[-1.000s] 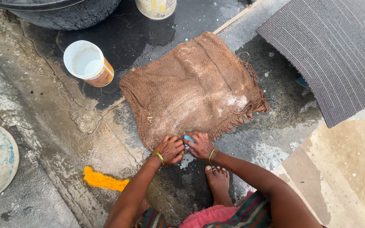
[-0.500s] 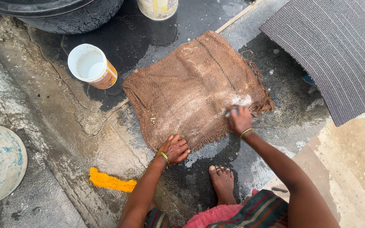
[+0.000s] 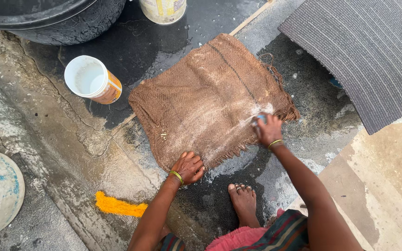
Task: The person washes a brown rug on the ground by applying water and soap, scrubbing the surface with a small blue brush and a yellow scrubber, and rinsing it.
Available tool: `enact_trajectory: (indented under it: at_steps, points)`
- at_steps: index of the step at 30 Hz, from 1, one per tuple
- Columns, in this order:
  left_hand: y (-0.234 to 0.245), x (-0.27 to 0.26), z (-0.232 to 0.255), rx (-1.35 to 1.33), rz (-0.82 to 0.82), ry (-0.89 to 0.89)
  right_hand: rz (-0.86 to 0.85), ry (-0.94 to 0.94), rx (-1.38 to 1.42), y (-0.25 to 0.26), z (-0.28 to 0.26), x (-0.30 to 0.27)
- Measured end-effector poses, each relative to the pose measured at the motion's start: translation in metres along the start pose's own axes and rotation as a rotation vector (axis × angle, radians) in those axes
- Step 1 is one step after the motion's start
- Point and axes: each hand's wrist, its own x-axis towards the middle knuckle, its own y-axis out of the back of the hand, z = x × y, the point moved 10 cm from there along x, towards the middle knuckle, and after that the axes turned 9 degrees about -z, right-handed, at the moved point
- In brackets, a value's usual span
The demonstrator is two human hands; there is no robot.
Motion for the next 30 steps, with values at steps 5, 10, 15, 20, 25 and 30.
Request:
enact_trajectory:
  at_steps: [5,10,15,20,25,30]
  points:
    - [0.012,-0.002,0.003,0.014,0.096,-0.012,0.428,-0.295,0.242,0.042,0.074,0.006]
    - [0.009,0.0,0.001,0.023,0.056,-0.002,0.474,0.282,0.164,0.027,-0.066,-0.009]
    - [0.009,0.002,0.001,0.033,0.07,0.002,0.379,0.702,0.06,0.0,-0.184,-0.051]
    - [0.016,0.0,0.005,0.024,0.026,0.017,0.105,0.52,-0.171,-0.016,-0.112,0.001]
    - [0.021,0.006,0.012,0.116,-0.133,0.013,0.523,-0.122,0.187,0.05,0.021,-0.001]
    - [-0.007,0.012,0.008,0.212,-0.063,0.029,0.638,-0.151,0.374,0.051,-0.042,0.01]
